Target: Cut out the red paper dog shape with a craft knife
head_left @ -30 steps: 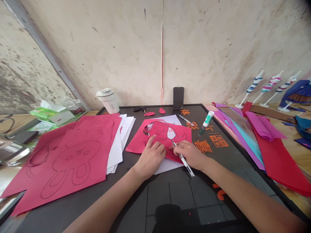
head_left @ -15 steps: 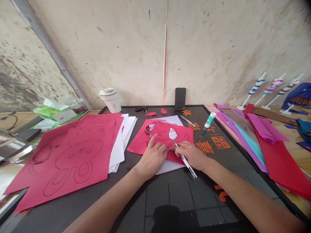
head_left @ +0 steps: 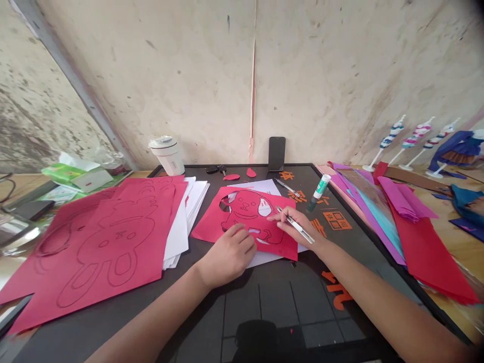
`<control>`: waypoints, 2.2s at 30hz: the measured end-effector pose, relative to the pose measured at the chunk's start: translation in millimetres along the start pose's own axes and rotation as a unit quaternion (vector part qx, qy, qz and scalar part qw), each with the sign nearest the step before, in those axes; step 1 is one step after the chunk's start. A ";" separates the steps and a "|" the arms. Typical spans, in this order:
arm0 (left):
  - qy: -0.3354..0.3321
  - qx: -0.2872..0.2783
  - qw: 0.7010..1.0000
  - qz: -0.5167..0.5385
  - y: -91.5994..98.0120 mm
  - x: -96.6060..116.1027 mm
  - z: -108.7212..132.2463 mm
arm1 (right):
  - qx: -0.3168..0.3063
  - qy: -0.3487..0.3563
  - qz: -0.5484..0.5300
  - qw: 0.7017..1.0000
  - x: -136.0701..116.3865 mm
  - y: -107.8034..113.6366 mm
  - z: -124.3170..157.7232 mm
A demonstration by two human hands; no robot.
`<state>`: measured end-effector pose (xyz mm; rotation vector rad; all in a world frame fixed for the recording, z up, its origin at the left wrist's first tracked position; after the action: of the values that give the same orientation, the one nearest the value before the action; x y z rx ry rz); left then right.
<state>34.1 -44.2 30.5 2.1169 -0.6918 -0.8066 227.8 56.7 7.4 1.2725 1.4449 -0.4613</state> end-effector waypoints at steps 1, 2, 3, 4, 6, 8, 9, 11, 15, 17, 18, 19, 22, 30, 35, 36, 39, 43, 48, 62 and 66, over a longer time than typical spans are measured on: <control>-0.015 -0.007 1.000 0.000 2.5 4.0 -1.5 | 0.001 -0.005 -0.009 1.000 1.8 1.2 -1.6; -0.025 -0.011 1.000 -0.002 5.0 8.4 -3.1 | 0.002 -0.010 -0.014 1.000 3.5 1.8 -2.9; -0.033 -0.014 0.999 -0.003 7.5 13.2 -4.4 | 0.003 -0.014 -0.017 1.000 5.2 2.1 -4.0; -0.041 -0.015 0.999 -0.004 9.8 18.3 -5.4 | 0.005 -0.015 -0.020 1.000 6.6 2.1 -4.7; -0.055 -0.025 0.998 0.001 13.2 28.8 -5.1 | 0.008 -0.012 -0.026 1.000 8.5 1.5 -5.3; -0.053 -0.043 0.998 0.011 14.4 37.0 -1.6 | 0.005 -0.005 -0.040 0.999 9.4 0.6 -5.1; -0.044 -0.053 0.998 0.017 14.1 39.8 0.9 | 0.003 -0.001 -0.046 0.999 9.5 0.1 -4.7; -0.018 -0.064 0.997 0.032 12.5 42.7 6.3 | -0.002 0.005 -0.045 0.999 9.1 -0.6 -3.8; 0.024 -0.043 0.996 0.069 9.0 41.5 12.6 | 0.001 0.018 -0.001 1.000 2.1 0.6 -1.7; 0.060 -0.017 0.995 0.076 7.7 37.7 14.4 | 0.020 0.030 -0.001 0.999 -7.4 3.7 -0.2; 0.086 -0.003 0.993 0.079 6.9 35.0 15.8 | 0.031 0.036 -0.007 0.999 -13.8 5.8 0.8; 0.115 0.007 0.990 0.084 5.8 32.1 17.8 | 0.041 0.044 -0.012 0.998 -21.1 7.7 2.0; 0.173 0.022 0.979 0.108 1.3 25.1 24.8 | 0.023 0.056 0.032 0.998 -43.0 9.3 6.4; 0.106 -0.027 0.989 0.100 11.5 9.9 29.1 | 0.027 0.033 0.159 0.986 -38.2 27.3 3.9; 0.224 -0.025 0.974 0.006 22.6 -27.3 44.0 | -0.031 0.038 0.187 0.981 -25.0 27.7 6.4; 0.243 -0.008 0.970 -0.017 24.2 -31.6 45.9 | -0.041 0.045 0.197 0.978 -25.2 24.2 7.9; 0.245 0.060 0.967 -0.010 27.2 -27.6 42.8 | -0.068 0.070 0.207 0.973 -27.5 11.2 12.4; 0.179 0.097 0.975 0.086 25.0 3.3 26.1 | -0.090 0.093 0.254 0.959 -26.0 3.3 12.5; 0.167 -0.022 0.975 0.145 6.8 27.8 19.2 | -0.066 0.081 0.317 0.943 -15.6 22.2 2.1; 0.283 -0.081 0.954 0.058 -2.7 16.1 24.7 | -0.103 0.106 0.498 0.855 -57.9 20.4 15.8; 0.378 -0.124 0.917 0.034 -15.6 -4.4 37.5 | -0.071 0.106 0.443 0.887 -46.5 24.2 9.5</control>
<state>7.3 -49.2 0.1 1.9368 -0.2216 0.0069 244.9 36.6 53.7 1.7284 0.8899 0.4047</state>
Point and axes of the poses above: each hand's wrist, its own z-axis away from the middle knuckle, its own y-axis out of the back of the hand, x = y × z, the point moved 3 cm from there along -z, towards the middle knuckle, and after that the axes turned 6 degrees about x, right-handed, at the moved point
